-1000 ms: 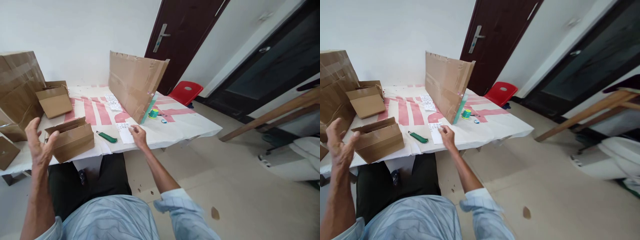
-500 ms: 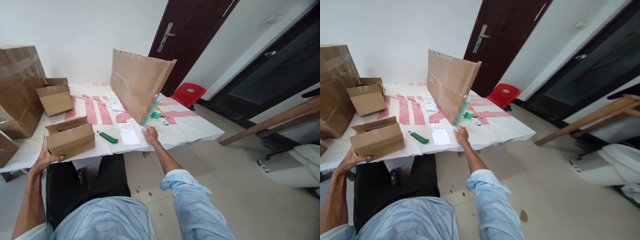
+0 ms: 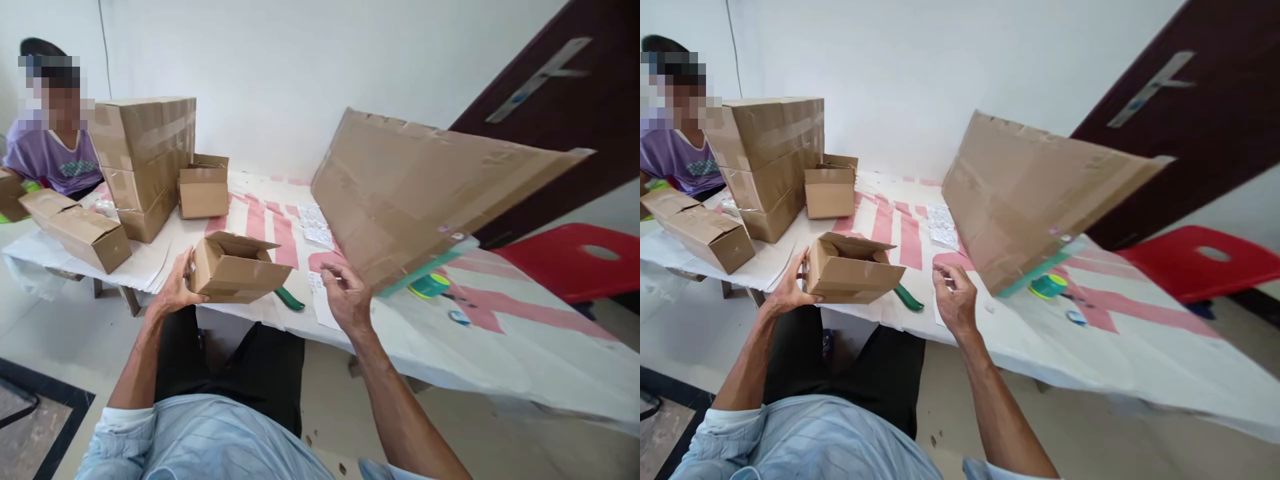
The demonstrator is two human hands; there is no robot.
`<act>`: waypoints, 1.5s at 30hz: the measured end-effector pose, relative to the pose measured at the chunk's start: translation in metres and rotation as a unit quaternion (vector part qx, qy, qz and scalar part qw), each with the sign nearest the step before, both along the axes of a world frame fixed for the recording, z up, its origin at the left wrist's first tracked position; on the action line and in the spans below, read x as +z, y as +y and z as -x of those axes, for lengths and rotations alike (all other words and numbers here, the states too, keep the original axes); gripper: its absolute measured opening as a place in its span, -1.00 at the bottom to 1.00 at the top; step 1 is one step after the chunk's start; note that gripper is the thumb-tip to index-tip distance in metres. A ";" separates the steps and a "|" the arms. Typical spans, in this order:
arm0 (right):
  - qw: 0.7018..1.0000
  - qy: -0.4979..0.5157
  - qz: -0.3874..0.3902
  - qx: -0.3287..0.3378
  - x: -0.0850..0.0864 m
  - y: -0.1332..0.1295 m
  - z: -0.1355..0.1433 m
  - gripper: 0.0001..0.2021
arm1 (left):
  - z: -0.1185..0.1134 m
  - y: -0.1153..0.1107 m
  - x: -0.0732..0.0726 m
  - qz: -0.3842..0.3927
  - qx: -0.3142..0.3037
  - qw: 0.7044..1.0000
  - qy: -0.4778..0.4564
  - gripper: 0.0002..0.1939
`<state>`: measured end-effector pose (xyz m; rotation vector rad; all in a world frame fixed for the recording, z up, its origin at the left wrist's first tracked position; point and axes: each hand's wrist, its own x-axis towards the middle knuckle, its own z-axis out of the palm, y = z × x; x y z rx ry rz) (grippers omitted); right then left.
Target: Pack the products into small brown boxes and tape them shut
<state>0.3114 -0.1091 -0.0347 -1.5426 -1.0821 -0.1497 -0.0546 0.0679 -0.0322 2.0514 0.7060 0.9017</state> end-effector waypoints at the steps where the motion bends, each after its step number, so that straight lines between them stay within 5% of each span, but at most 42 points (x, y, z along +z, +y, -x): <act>1: 1.000 -0.014 -0.007 0.026 0.012 0.003 0.013 -0.74 | -0.001 -0.003 0.001 -0.019 0.000 1.000 0.001 0.36; 10: 0.976 -0.166 -0.042 0.138 0.089 0.003 0.087 -0.83 | -0.012 -0.028 0.010 -0.078 0.027 0.997 -0.011 0.25; 15: 0.945 -0.246 -0.026 0.214 0.116 0.009 0.122 -0.86 | -0.049 -0.053 0.005 -0.088 -0.059 0.994 -0.039 0.19; 20: 0.932 -0.300 -0.027 0.201 0.118 0.018 0.125 -0.84 | -0.081 -0.068 0.000 -0.132 -0.099 0.984 -0.064 0.14; 25: 0.950 -0.277 -0.101 0.102 0.111 0.001 0.100 -0.84 | -0.080 -0.065 0.000 -0.123 -0.103 0.987 -0.006 0.29; 30: 0.944 -0.283 -0.116 0.126 0.108 -0.001 0.100 -0.86 | -0.077 -0.067 -0.005 -0.066 -0.073 0.995 0.034 0.44; 34: 0.925 -0.313 -0.152 0.154 0.114 0.011 0.112 -0.86 | -0.066 -0.056 -0.014 -0.066 -0.103 0.992 0.035 0.51; 38: 0.918 -0.319 -0.164 0.170 0.121 0.020 0.121 -0.81 | -0.032 -0.037 -0.014 -0.081 -0.064 0.994 0.036 0.47; 45: 0.918 -0.309 -0.149 0.198 0.112 0.034 0.127 -0.85 | 0.043 0.040 -0.010 -0.021 0.029 0.999 0.033 0.46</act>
